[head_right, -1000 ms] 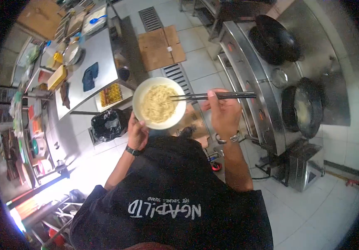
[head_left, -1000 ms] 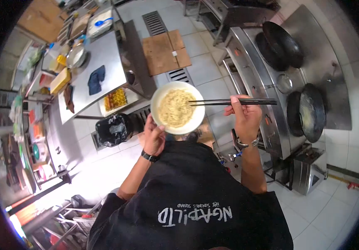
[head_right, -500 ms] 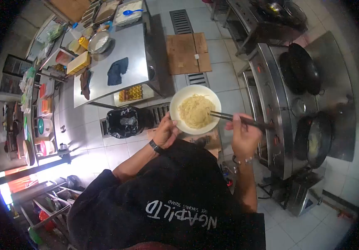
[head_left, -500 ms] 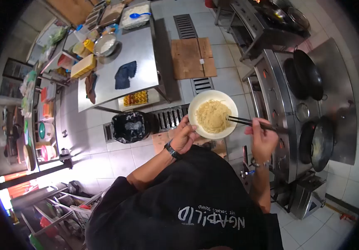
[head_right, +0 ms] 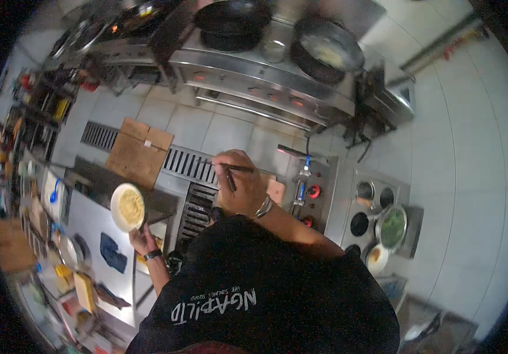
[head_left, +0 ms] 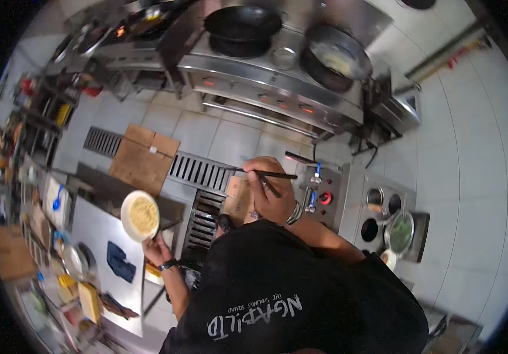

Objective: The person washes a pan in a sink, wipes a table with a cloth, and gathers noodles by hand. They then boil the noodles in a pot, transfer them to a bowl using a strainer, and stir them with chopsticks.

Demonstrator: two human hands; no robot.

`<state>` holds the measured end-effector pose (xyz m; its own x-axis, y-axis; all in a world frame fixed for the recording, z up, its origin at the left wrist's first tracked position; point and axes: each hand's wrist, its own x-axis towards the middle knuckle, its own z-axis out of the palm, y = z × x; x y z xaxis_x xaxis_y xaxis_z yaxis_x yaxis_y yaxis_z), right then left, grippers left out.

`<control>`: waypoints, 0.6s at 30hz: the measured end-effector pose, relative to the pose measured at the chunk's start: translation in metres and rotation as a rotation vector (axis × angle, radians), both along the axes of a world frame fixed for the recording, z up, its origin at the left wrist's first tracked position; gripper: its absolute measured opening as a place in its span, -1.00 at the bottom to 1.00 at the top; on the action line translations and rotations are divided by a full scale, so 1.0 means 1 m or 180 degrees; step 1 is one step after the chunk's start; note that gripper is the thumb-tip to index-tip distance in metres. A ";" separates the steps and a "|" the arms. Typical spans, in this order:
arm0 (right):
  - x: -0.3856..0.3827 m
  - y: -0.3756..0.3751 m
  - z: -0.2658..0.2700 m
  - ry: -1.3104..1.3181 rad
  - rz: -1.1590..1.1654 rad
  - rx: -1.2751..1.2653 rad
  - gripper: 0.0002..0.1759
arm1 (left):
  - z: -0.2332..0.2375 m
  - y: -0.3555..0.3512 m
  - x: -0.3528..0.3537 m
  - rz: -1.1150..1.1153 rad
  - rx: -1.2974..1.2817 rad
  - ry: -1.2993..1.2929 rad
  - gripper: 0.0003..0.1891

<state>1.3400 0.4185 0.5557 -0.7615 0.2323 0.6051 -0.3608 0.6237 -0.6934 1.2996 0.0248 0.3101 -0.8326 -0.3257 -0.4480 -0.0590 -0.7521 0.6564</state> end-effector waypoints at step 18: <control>0.306 0.118 -0.180 -0.1913 -0.4424 -0.0088 -0.79 | -0.115 -0.230 -0.116 -0.0880 -0.6831 -0.2179 -0.28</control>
